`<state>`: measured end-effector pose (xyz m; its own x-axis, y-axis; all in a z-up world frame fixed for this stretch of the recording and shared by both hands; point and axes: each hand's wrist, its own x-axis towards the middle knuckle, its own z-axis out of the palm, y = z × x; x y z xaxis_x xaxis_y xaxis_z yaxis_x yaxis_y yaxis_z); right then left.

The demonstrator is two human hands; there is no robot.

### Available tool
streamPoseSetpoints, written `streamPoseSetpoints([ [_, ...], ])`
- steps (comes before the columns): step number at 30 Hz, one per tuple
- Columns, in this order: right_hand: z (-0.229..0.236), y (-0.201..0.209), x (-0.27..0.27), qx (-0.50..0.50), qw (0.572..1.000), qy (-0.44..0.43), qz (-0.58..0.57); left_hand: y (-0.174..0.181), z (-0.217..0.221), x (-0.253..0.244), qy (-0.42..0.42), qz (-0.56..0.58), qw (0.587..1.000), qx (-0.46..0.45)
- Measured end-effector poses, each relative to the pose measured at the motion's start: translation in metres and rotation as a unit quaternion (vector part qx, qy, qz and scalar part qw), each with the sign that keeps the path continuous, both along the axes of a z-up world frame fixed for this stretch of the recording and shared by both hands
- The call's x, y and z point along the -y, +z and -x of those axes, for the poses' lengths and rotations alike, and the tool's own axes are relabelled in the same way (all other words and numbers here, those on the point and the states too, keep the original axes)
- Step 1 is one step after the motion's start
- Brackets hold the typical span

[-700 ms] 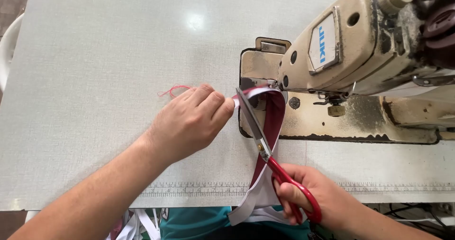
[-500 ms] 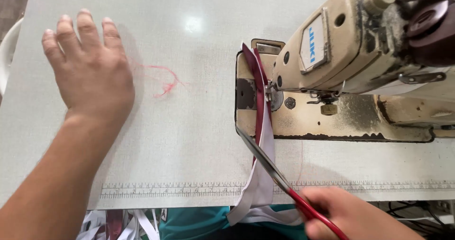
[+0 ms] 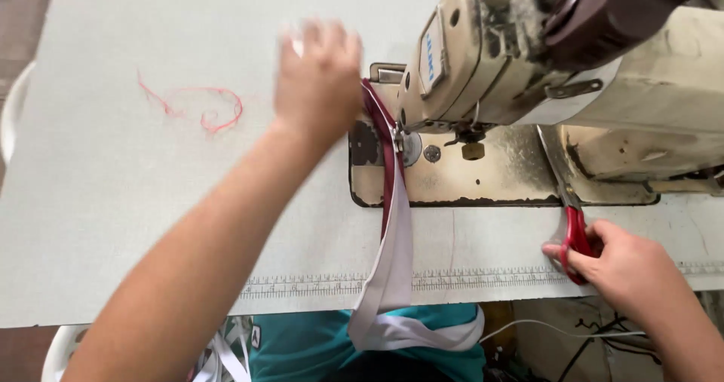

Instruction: Sewing fabric strips together using an industrial sewing machine and trimming them with scissors.

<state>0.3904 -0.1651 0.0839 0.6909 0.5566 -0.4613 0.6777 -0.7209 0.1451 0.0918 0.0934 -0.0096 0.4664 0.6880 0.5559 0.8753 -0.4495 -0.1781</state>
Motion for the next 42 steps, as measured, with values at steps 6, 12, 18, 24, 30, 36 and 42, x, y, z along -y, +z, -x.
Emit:
streamPoseSetpoints([
  [6,0.001,-0.002,0.026,0.005,0.986,0.155,-0.067,0.053,0.04,0.212,-0.233,0.13,0.91,0.317],
  [12,-0.071,-0.268,0.197,-0.337,0.906,0.239,-0.092,-0.099,0.049,0.35,0.105,0.289,0.894,0.327],
  [18,0.074,-0.189,0.159,-0.291,0.768,0.271,-0.501,-0.033,0.035,0.32,-0.117,0.367,0.734,0.559],
  [24,0.104,-0.109,0.123,-0.375,0.804,0.4,-0.231,-0.09,0.08,0.334,0.084,0.554,0.297,0.773],
  [30,0.076,-0.056,0.079,-0.175,0.842,0.285,-0.422,-0.042,0.056,0.344,0.012,0.639,0.097,0.763],
  [36,0.117,-0.103,0.05,-0.186,0.668,0.41,-0.592,-0.005,0.054,0.338,0.087,0.615,-0.077,0.78],
  [42,0.148,-0.102,0.03,-0.129,0.58,0.492,-0.637,-0.017,0.048,0.346,0.059,0.594,-0.093,0.797],
])
